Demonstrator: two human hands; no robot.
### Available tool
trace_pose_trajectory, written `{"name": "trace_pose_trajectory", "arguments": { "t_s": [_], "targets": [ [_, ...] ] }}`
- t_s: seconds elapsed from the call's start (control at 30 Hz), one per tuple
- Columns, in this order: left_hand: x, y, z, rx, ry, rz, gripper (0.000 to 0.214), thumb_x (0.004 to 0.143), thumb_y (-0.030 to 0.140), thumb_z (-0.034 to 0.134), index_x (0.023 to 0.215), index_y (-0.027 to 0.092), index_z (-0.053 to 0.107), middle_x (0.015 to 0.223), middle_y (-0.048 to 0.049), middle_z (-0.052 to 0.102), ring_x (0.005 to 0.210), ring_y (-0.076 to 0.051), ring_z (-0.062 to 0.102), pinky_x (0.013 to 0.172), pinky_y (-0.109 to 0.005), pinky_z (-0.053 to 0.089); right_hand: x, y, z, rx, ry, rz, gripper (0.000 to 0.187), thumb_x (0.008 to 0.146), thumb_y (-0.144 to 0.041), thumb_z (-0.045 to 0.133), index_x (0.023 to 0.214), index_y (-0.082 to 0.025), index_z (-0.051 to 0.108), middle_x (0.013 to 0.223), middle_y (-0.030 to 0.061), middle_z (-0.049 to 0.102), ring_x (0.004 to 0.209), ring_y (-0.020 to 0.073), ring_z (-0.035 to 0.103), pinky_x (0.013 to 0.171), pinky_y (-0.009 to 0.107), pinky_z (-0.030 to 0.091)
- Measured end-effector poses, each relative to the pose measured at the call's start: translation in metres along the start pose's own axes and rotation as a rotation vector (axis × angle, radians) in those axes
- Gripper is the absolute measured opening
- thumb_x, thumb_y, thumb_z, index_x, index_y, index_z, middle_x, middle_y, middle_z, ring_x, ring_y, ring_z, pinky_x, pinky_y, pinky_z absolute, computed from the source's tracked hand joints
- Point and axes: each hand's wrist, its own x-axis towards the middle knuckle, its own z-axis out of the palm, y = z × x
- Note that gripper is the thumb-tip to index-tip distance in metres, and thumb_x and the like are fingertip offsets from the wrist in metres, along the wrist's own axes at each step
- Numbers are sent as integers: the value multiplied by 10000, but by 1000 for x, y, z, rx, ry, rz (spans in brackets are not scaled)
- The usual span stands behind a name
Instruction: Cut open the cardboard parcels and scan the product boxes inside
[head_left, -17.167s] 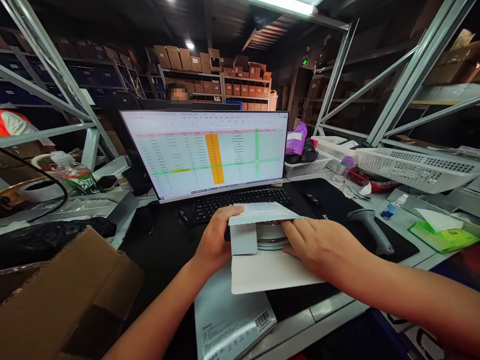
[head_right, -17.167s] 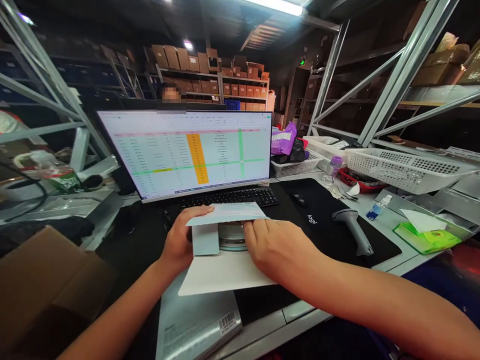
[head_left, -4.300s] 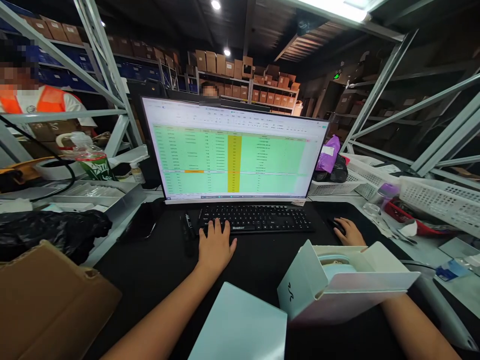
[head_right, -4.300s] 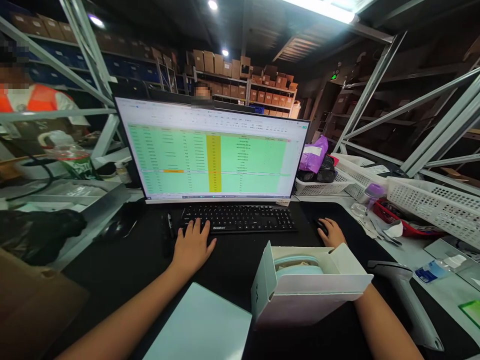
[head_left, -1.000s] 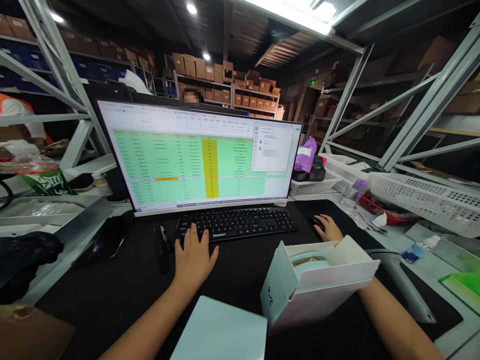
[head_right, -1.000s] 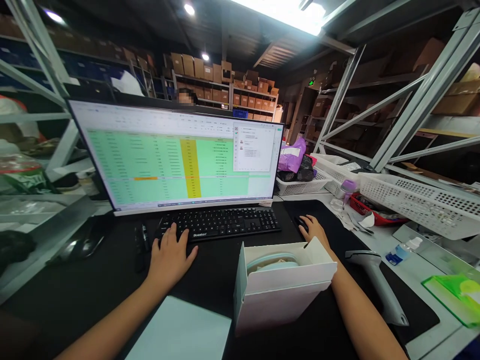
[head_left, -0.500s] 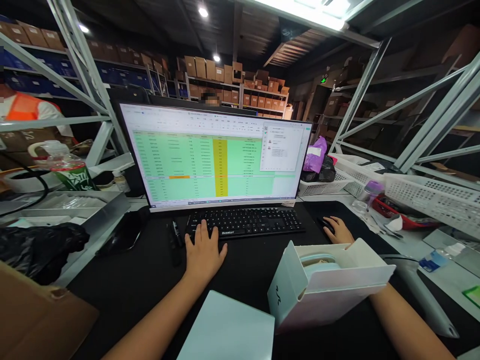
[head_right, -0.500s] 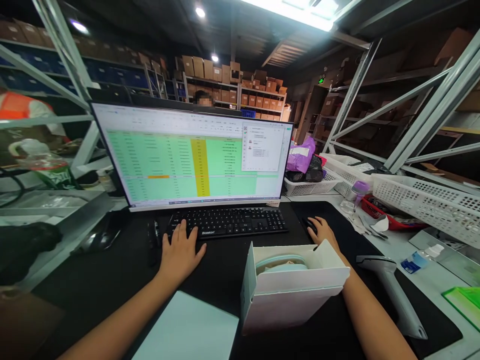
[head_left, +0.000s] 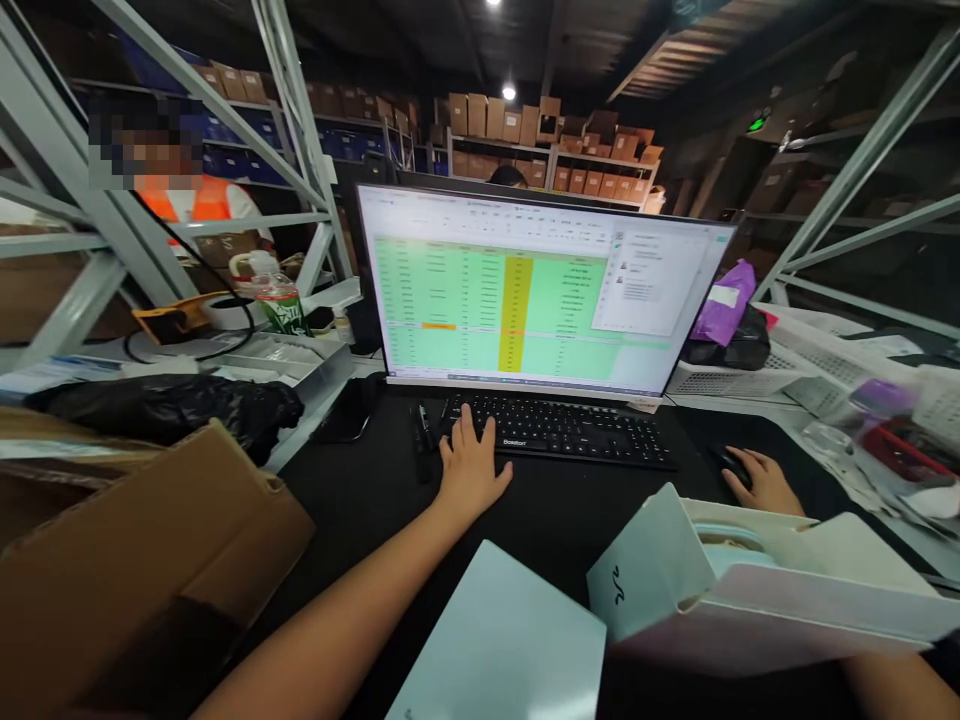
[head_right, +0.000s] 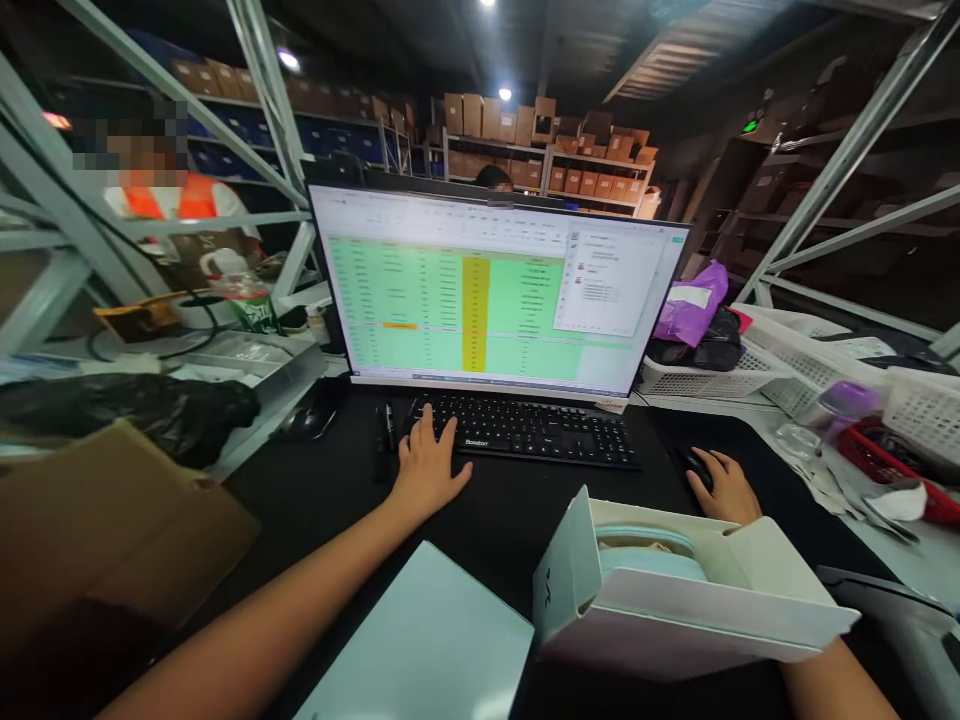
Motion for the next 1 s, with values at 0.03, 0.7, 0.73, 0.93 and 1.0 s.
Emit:
{"name": "trace_pose_trajectory", "arguments": {
  "t_s": [0.03,0.7,0.73,0.93,1.0],
  "targets": [
    [0,0,0,-10,-4,3,773,862,443,648,1534,157,392,1661,-287,121,1462,-445,324,1130,-624,332,0,1,1,2,-7,1,598,877,-525,477,1340,-174,619,1302,185,560,1261,357,548,1045,525,499],
    [-4,0,3,132,62,119,490,943,361,559,1420,251,577,1557,-246,415,1416,-377,437,1127,-644,336,-10,-13,-7,7,64,6,484,944,-488,513,1353,-245,600,1340,135,550,1191,286,607,976,416,553],
    [-4,0,4,139,63,121,490,946,363,554,1422,251,575,1553,-243,423,1415,-376,438,1127,-643,337,-10,-14,-8,9,70,8,483,943,-494,535,1351,-245,598,1325,137,561,1173,280,613,972,418,554],
    [-3,2,0,164,28,133,504,961,368,528,1449,243,548,1539,-215,463,1423,-377,430,1130,-648,335,-14,-21,-14,4,103,11,436,970,-455,608,1326,-206,571,1338,110,576,1154,242,599,972,461,537],
    [-3,2,-1,163,19,133,506,963,368,522,1453,241,543,1540,-210,464,1423,-381,429,1131,-652,332,-16,-22,-16,-2,109,8,402,968,-429,622,1303,-210,586,1336,102,578,1160,241,597,970,451,539]
  ]
}}
